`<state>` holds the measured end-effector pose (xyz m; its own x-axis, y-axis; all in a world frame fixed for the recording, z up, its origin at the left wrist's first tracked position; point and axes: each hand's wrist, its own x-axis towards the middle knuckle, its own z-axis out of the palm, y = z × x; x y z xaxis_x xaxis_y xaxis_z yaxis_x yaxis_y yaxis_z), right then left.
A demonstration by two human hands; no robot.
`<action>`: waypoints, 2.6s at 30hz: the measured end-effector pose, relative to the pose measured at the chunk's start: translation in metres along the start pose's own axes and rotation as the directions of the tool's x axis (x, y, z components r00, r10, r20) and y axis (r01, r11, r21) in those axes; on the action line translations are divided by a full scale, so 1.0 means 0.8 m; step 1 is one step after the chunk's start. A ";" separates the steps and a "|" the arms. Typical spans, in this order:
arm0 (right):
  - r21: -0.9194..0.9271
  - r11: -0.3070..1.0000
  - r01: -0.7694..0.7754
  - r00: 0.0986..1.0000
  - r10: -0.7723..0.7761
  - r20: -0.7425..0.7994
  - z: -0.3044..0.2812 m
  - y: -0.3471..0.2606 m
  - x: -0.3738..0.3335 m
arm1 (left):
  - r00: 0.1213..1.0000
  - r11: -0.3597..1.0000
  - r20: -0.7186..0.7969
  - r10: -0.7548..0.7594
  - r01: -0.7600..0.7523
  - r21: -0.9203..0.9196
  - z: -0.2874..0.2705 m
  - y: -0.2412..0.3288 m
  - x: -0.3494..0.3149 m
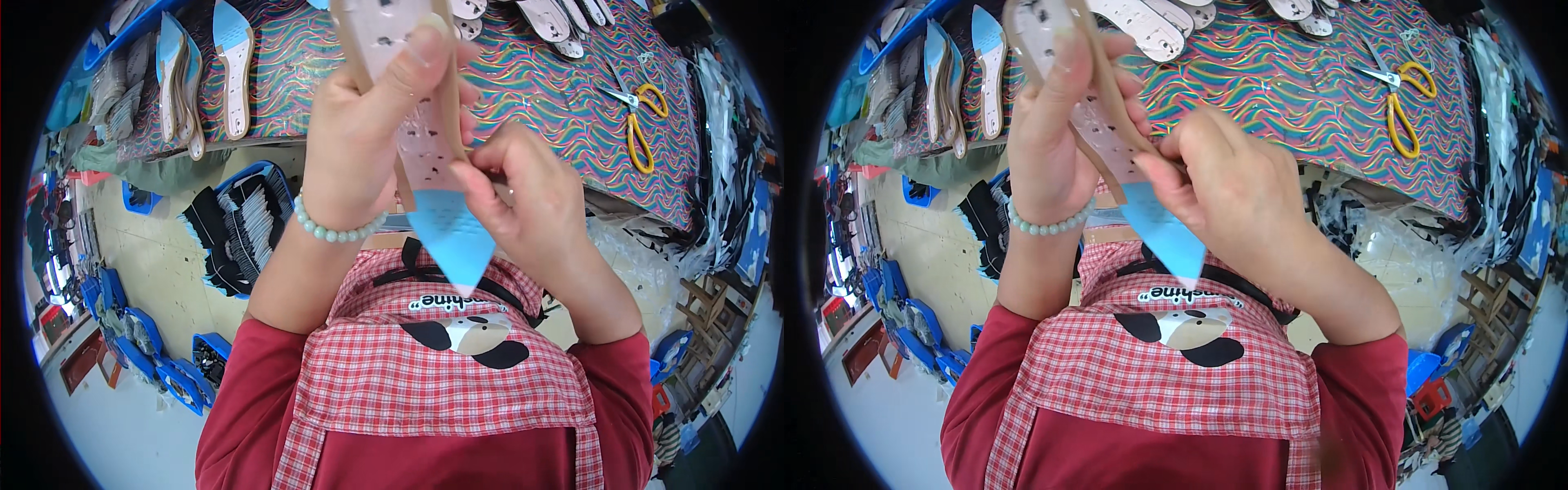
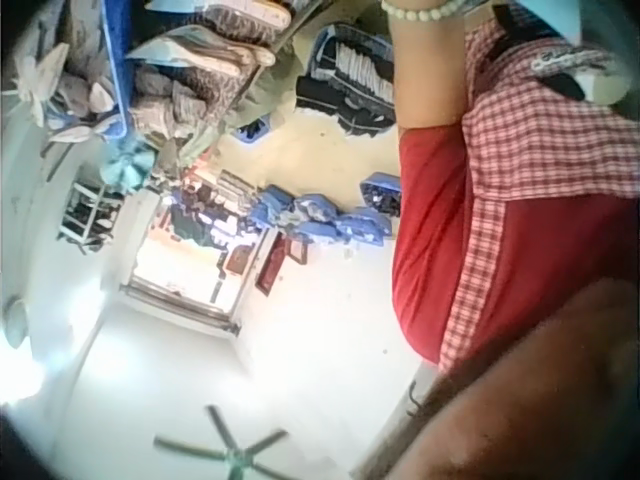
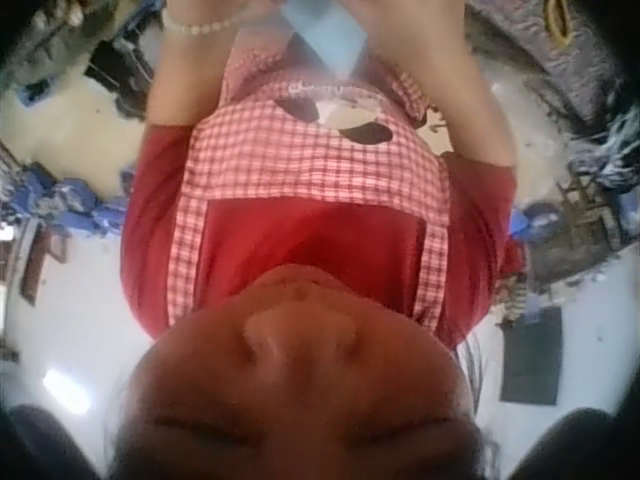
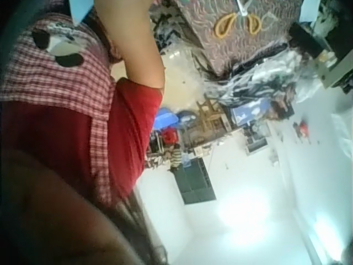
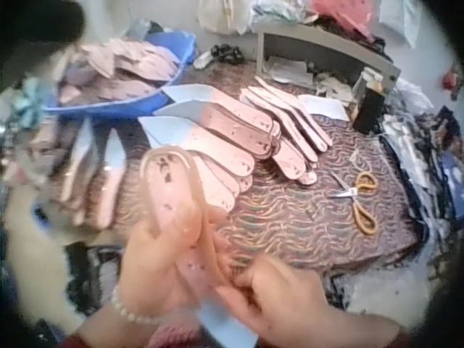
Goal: The person wraps a beige fabric strip around the perimeter of a light blue shoe insole base. They use yellow-handled scissors to trim the excess fabric after wrapping. The person repeats this process for multiple insoles, stacking the finished units on the table.
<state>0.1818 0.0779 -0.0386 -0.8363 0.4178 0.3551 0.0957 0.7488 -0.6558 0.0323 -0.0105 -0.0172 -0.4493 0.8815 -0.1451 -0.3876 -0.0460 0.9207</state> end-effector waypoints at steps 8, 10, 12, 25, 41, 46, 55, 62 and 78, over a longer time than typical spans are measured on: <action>0.638 0.737 -0.223 0.953 0.302 -0.015 0.013 0.004 -0.009 | 0.998 0.996 0.065 0.012 -0.006 -0.091 0.000 -0.029 -0.024; 0.600 0.675 -0.428 0.884 0.451 0.122 0.005 0.003 -0.024 | 1.000 0.996 -0.013 0.018 -0.019 -0.087 0.000 -0.034 -0.025; 0.580 0.677 -0.453 0.866 0.489 0.106 0.011 0.007 -0.036 | 0.995 0.999 -0.092 0.024 -0.028 -0.038 0.001 -0.026 -0.024; 0.329 0.892 -0.309 0.930 0.211 0.302 0.018 0.017 -0.005 | 0.992 0.943 0.068 0.106 -0.122 0.309 -0.016 -0.029 -0.025; 0.314 0.847 -0.429 0.876 0.305 0.374 -0.037 0.094 -0.015 | 0.879 0.982 0.459 -0.128 0.176 -0.064 -0.101 0.012 -0.019; -0.394 0.830 -0.395 0.916 0.390 -0.097 -0.190 0.272 -0.050 | 0.998 0.817 0.046 0.045 -0.010 -0.577 -0.071 0.076 0.007; -0.368 0.681 -0.634 0.752 0.654 -0.084 -0.170 0.203 -0.106 | 0.963 0.858 0.101 -0.250 0.269 -0.437 -0.043 -0.030 0.031; 0.392 0.777 -0.493 0.837 0.547 -0.031 -0.080 0.102 -0.126 | 0.949 0.842 0.212 -0.232 0.305 -0.445 -0.017 -0.019 0.040; -0.150 0.925 -0.348 0.931 0.321 -0.176 -0.038 0.093 -0.070 | 0.974 0.934 0.121 -0.192 0.220 -0.281 -0.027 -0.036 0.030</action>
<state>0.2523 0.1258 -0.0869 -0.6526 0.7197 0.2370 0.4604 0.6251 -0.6303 0.0153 0.0020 -0.0551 -0.2654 0.9242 -0.2746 -0.6871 0.0185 0.7264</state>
